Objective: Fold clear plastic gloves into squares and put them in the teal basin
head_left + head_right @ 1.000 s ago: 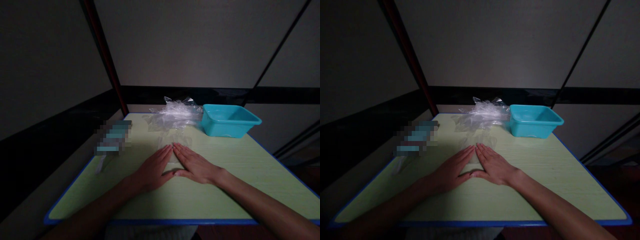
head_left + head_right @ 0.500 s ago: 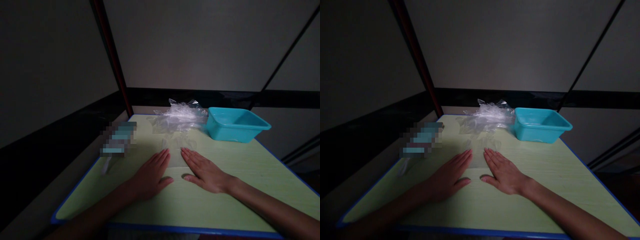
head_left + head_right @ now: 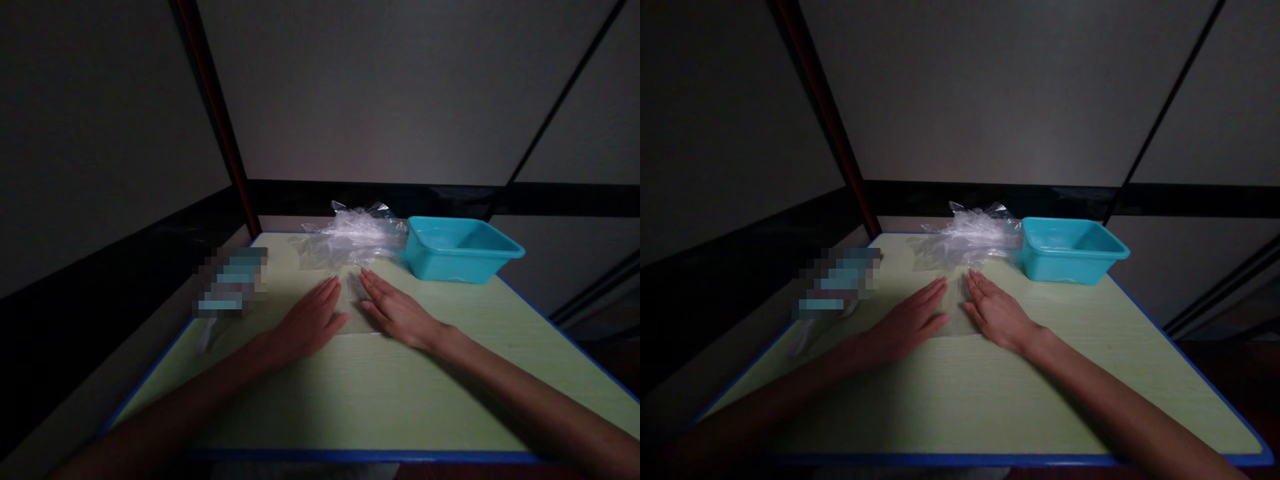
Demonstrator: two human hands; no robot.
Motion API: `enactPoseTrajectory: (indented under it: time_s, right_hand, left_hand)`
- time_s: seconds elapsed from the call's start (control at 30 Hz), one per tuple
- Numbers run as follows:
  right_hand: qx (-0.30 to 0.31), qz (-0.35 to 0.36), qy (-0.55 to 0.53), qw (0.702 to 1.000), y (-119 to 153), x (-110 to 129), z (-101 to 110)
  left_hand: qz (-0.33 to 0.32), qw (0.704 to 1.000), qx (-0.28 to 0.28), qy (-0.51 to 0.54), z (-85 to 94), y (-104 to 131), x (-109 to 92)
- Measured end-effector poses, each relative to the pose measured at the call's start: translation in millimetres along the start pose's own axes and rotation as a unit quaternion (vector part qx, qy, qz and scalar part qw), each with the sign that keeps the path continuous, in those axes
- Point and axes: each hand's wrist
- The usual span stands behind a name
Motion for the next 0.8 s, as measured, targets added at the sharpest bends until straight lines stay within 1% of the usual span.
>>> enactPoseTrajectory:
  time_s: [0.1,0.23,0.33,0.47,0.8]
  right_hand:
    - [0.011,0.003,0.039,0.999,-13.7,2.0,-13.6]
    - [0.024,0.014,0.067,0.997,-14.2,1.9,-27.0]
    - [0.032,0.022,0.07,0.997,-9.7,0.6,-28.9]
    - [0.039,0.029,0.078,0.996,-6.8,-0.6,-28.9]
    - [0.046,0.021,0.082,0.995,-6.9,-2.4,-31.6]
  left_hand:
    - [-0.016,1.0,0.01,-0.014,-11.3,-12.5,-1.2]
    - [-0.02,0.999,0.026,-0.031,-22.2,-13.8,0.5]
    - [-0.02,0.998,0.04,-0.036,-23.3,-10.3,4.0]
    - [-0.032,0.998,0.042,-0.038,-22.2,-6.9,6.9]
    - [-0.022,0.995,0.047,-0.09,-23.3,-5.0,5.1]
Point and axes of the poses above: each hand's wrist, its own y-axis away from the middle knuckle, its own z-axis out of the back of the hand, x = y × z, and after that the axes turned 6 degrees about -x, right-handed
